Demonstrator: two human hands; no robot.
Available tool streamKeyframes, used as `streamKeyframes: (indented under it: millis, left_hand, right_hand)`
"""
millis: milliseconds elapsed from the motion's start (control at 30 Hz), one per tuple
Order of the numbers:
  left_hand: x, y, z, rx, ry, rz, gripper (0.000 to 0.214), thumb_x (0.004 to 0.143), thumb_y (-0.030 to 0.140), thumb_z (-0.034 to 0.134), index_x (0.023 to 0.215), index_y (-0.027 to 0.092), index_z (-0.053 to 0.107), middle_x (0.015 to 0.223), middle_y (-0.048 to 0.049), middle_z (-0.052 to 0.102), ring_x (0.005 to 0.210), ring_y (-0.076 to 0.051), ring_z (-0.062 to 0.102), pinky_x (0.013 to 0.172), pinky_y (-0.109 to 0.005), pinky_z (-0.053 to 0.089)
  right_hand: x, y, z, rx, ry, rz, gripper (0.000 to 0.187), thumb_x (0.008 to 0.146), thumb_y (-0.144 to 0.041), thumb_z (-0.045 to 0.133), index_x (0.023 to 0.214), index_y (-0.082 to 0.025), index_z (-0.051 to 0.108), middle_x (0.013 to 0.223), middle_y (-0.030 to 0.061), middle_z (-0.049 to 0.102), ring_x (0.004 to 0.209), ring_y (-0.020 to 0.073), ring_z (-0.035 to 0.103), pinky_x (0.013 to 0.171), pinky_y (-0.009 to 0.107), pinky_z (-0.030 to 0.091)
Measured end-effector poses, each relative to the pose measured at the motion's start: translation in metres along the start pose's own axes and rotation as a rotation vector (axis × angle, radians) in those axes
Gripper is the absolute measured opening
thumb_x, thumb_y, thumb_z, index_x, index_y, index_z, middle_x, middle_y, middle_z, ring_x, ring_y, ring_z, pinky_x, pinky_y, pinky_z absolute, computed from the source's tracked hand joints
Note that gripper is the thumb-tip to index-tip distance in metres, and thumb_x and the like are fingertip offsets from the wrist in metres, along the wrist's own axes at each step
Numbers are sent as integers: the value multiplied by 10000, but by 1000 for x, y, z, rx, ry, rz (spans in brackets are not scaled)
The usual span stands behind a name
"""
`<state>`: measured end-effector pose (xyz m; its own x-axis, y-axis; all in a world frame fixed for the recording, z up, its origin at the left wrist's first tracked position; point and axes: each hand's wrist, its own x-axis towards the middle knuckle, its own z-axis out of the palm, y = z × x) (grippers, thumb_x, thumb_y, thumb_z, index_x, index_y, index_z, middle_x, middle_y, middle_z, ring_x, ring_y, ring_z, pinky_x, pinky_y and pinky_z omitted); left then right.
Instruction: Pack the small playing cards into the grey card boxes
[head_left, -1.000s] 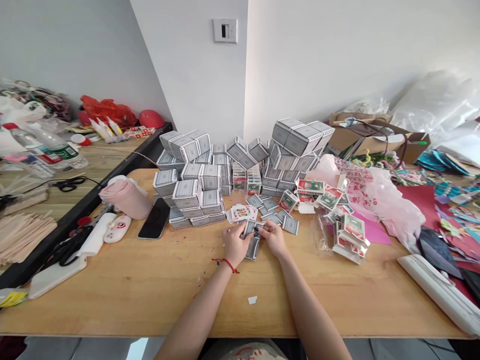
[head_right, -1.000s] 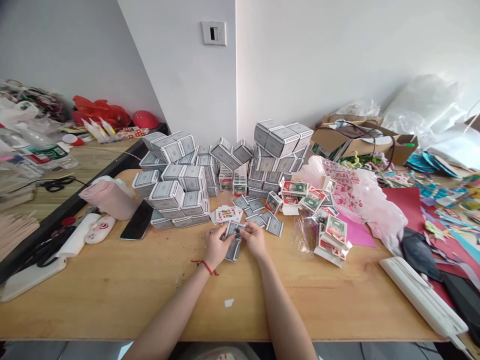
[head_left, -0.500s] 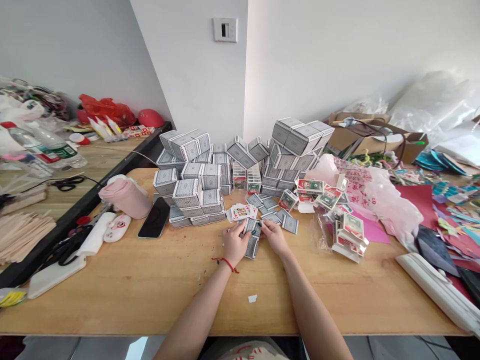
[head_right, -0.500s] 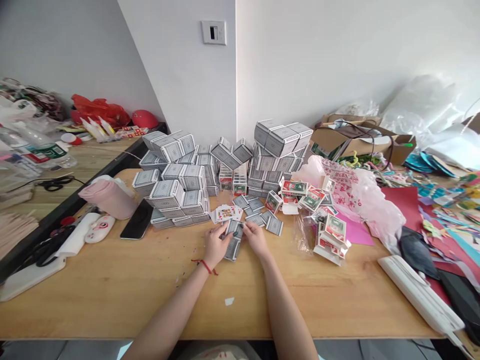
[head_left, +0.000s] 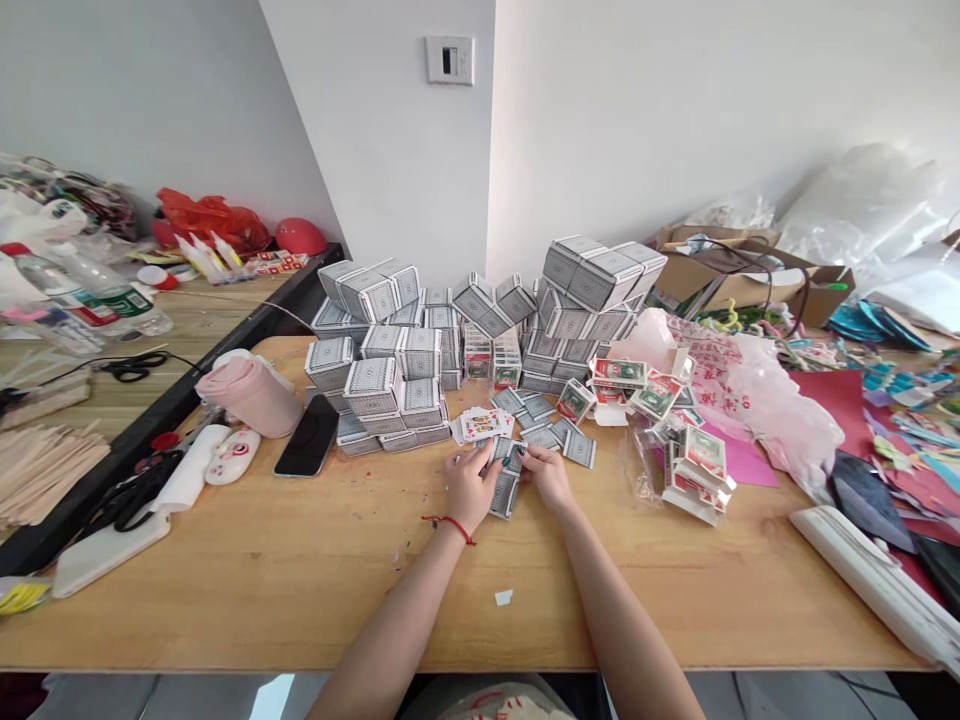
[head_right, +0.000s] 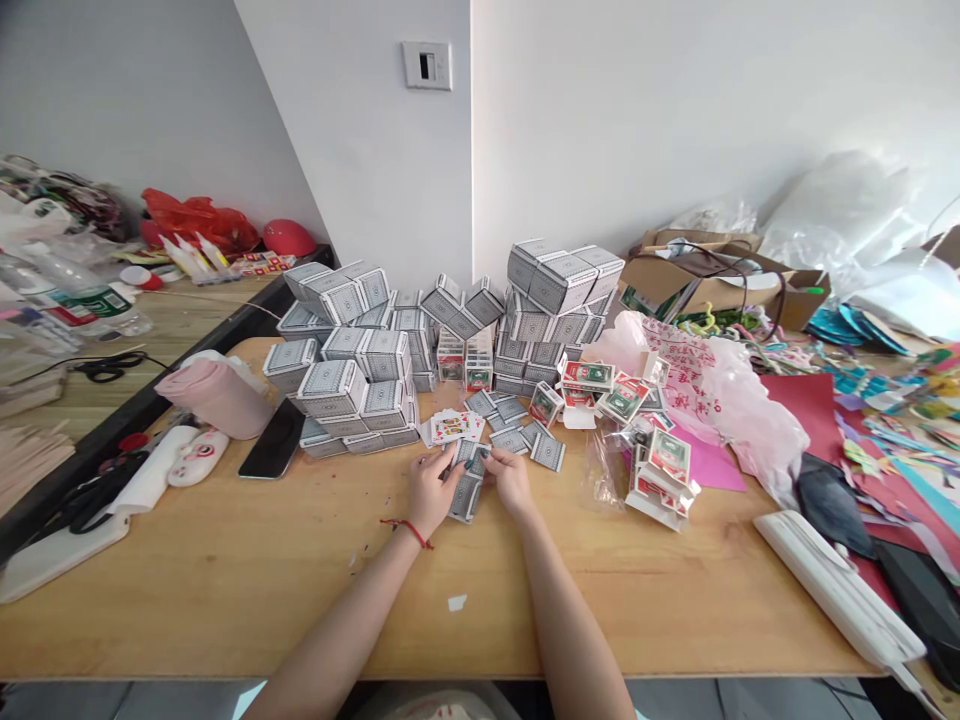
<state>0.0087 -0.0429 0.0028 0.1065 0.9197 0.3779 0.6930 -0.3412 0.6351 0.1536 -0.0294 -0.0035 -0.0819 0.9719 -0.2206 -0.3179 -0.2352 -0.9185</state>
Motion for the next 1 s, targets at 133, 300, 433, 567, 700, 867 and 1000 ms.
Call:
streamKeyframes:
  millis: [133,300,433,567,700,867,1000]
  left_hand:
    - [0,5,-3,33,12,40,347,804,310,483,1125,186,526,787,-64,638,786,-197,550,788,-353,319]
    - [-2,12,-10,60,6,90,230,795,276,464,966,174,578,752,-62,616,768,-198,536,768,-351,334]
    - [-3,12,-12,-11,-19,93,119,742,217,484,793,184,585,734,-53,598,766,-199,527,746,-340,357]
    - [-2,5,-9,-279,-20,-37,92,728,230,495,734,182,573,756,-49,595,771,-186,533,699,-300,394]
    - [4,-4,-8,-716,-13,-288,158,711,314,557,753,162,561,722,-26,595,684,-148,538,632,-254,403]
    - [12,-8,-13,-1142,-114,-451,233,643,317,654,769,144,560,717,-8,612,684,-126,552,654,-234,407]
    - [13,-2,-14,-1364,-204,-530,319,665,317,646,928,163,554,843,-32,645,772,-148,588,700,-255,428]
  right_hand:
    - [-2,-4,-2,62,-25,17,250,591,-397,671,579,-168,572,543,-4,569,507,158,524,498,282,420]
    - [-4,0,-2,68,74,-86,300,603,-397,666,499,-170,500,465,-40,459,440,102,410,444,225,327]
    - [-3,4,-4,80,147,-161,293,622,-389,663,503,-170,509,459,-50,425,430,85,361,424,210,274]
    - [-3,3,-4,161,166,-184,274,664,-455,607,659,-181,603,545,-13,540,484,122,461,477,241,358]
    - [-2,0,-3,99,220,-239,331,701,-470,559,854,-185,625,712,35,624,582,155,533,556,281,415]
    - [0,-1,4,-455,181,-468,192,749,-341,527,821,-204,642,821,53,623,764,196,537,705,340,424]
    - [8,0,13,-820,133,-629,133,715,-294,556,785,-223,643,909,64,609,892,234,491,800,387,398]
